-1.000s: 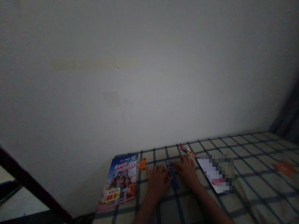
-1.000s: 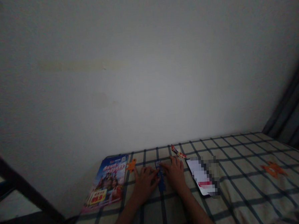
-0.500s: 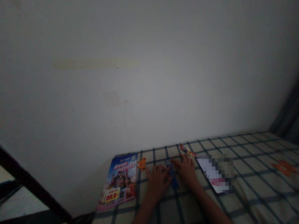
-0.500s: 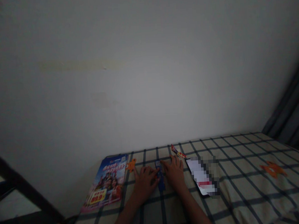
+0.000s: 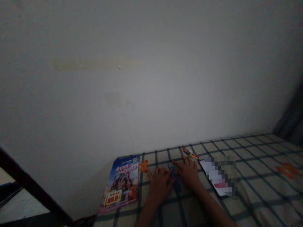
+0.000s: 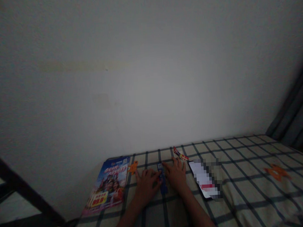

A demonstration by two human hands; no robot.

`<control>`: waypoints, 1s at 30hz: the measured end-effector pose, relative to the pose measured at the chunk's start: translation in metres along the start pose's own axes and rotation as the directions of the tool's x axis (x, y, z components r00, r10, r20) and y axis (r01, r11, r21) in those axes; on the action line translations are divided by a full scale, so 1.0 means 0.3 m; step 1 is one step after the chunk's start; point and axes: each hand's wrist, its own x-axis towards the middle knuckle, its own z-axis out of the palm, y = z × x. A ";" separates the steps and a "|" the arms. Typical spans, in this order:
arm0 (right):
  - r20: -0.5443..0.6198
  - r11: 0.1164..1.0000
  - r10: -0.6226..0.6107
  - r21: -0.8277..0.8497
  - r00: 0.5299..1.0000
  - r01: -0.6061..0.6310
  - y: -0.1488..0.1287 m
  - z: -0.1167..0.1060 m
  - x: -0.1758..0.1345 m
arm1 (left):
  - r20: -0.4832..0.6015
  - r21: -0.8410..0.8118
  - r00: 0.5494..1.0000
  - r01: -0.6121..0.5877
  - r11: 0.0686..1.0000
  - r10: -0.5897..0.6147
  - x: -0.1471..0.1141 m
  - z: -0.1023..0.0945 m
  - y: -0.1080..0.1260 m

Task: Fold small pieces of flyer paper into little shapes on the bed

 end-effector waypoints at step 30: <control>-0.238 0.951 0.016 0.305 0.971 0.059 0.062 0.032 0.035 | 0.064 -0.028 0.998 -0.015 0.999 0.017 0.000 -0.005 -0.013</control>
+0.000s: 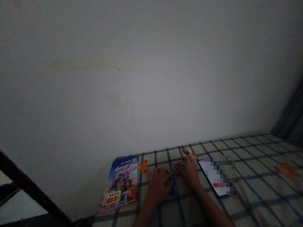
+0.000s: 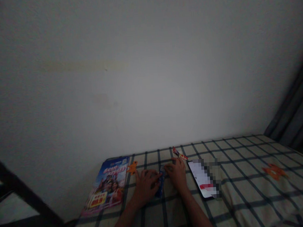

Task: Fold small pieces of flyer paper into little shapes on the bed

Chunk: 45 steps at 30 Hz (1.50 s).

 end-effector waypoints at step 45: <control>0.205 0.993 -0.047 -0.095 0.978 0.068 -0.004 -0.065 -0.051 | -0.029 -0.004 0.999 -0.016 1.000 0.016 -0.010 -0.013 0.011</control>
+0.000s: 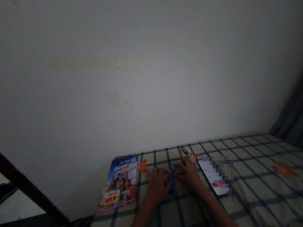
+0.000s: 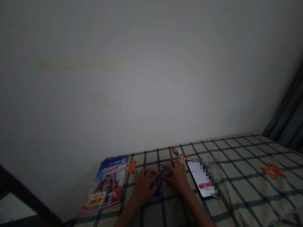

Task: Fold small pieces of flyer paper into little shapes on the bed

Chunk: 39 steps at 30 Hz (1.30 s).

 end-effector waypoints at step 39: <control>0.136 1.000 -0.013 0.011 0.991 0.011 -0.034 -0.017 0.049 | -0.098 -0.038 0.983 0.150 0.988 -0.153 0.018 0.024 0.002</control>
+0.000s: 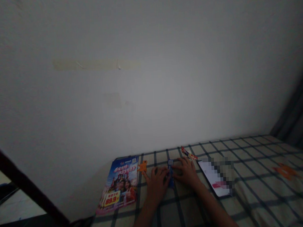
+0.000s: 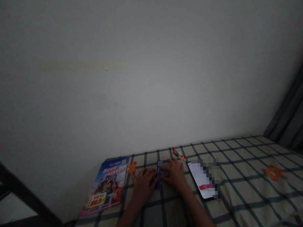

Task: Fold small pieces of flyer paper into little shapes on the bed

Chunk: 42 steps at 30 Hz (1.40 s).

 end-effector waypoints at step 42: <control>0.276 0.996 -0.048 -0.061 0.960 0.067 0.005 -0.038 -0.056 | -0.009 -0.001 1.000 0.016 1.000 -0.016 0.001 -0.016 0.010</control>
